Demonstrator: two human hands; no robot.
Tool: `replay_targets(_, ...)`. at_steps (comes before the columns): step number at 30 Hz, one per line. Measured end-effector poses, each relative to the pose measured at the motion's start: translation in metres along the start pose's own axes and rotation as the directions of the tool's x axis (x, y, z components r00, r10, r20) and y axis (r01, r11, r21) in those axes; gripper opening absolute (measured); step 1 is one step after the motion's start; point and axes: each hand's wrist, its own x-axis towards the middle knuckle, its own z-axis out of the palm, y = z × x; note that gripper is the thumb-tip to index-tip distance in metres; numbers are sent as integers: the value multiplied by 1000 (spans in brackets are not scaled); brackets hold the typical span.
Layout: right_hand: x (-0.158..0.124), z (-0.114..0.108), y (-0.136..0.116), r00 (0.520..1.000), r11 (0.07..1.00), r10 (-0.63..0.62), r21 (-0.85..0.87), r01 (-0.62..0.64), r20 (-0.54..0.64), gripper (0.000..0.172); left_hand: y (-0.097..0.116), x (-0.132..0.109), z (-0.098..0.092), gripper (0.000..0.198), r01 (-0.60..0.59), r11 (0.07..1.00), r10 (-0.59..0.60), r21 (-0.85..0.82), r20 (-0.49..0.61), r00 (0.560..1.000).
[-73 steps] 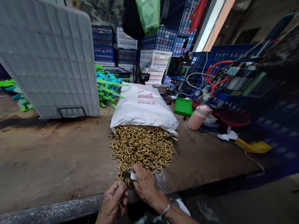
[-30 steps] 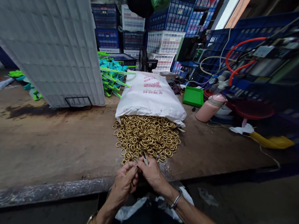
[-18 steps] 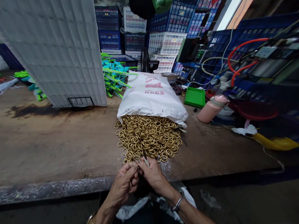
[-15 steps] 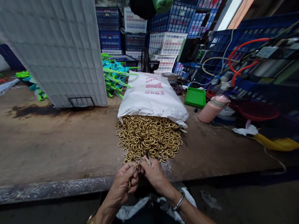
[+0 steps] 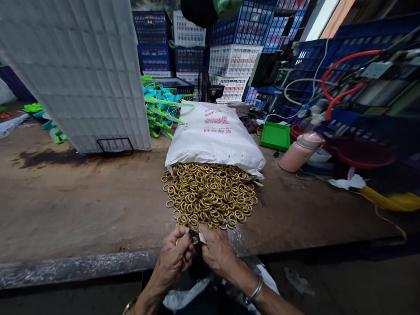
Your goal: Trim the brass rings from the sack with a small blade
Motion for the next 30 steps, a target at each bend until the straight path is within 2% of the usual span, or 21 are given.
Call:
replay_targets(4, 1, -4, 2, 998, 997, 3, -71, 2, 63, 26, -1, -5, -1, 36, 4, 1000, -4, 27, 10, 1000)
replay_targets(7, -1, -1, 10, 996, 992, 39, -120, -30, 78, 24, 4, -21, 0, 34, 28, 1000, -28, 10, 35, 999)
replay_targets(10, -2, 8, 23, 992, 986, 74, -154, -59, 97, 24, 17, -43, 6, 31, 39, 999, -39, 2, 133, 990)
replay_targets(12, 1, 16, 32, 999, 980, 28, -196, -18, 47, 30, 28, -55, 6, 31, 14, 999, -8, -36, 174, 985)
replay_targets(14, 5, 24, 37, 997, 973, -65, -219, 73, 43, 25, 34, -65, -2, 32, -2, 993, 14, -117, 101, 995)
replay_targets(16, 8, 29, 38, 992, 958, -114, -258, 124, 57, 24, 34, -76, -17, 31, -75, 977, 71, -201, -29, 997)
replay_targets(19, 9, 33, 37, 980, 937, -188, -290, 197, 60, 24, 20, -100, -43, 27, -213, 944, 156, -252, -227, 961)
replay_targets(22, 8, 33, 36, 977, 930, -214, -299, 212, 25, 24, 1, -121, -63, 24, -272, 919, 166, -285, -346, 923)
replay_targets(26, 5, 29, 29, 980, 957, -199, -218, 192, -10, 24, -13, -130, -68, 24, -229, 929, 112, -292, -367, 923)
replay_targets(28, 3, 25, 24, 980, 975, -197, -117, 191, -41, 20, -15, -125, -64, 23, -174, 947, 78, -270, -334, 939)
replay_targets(30, 2, 22, 23, 982, 988, -147, 23, 151, -118, 18, -17, -117, -57, 23, -97, 962, 29, -256, -257, 966)
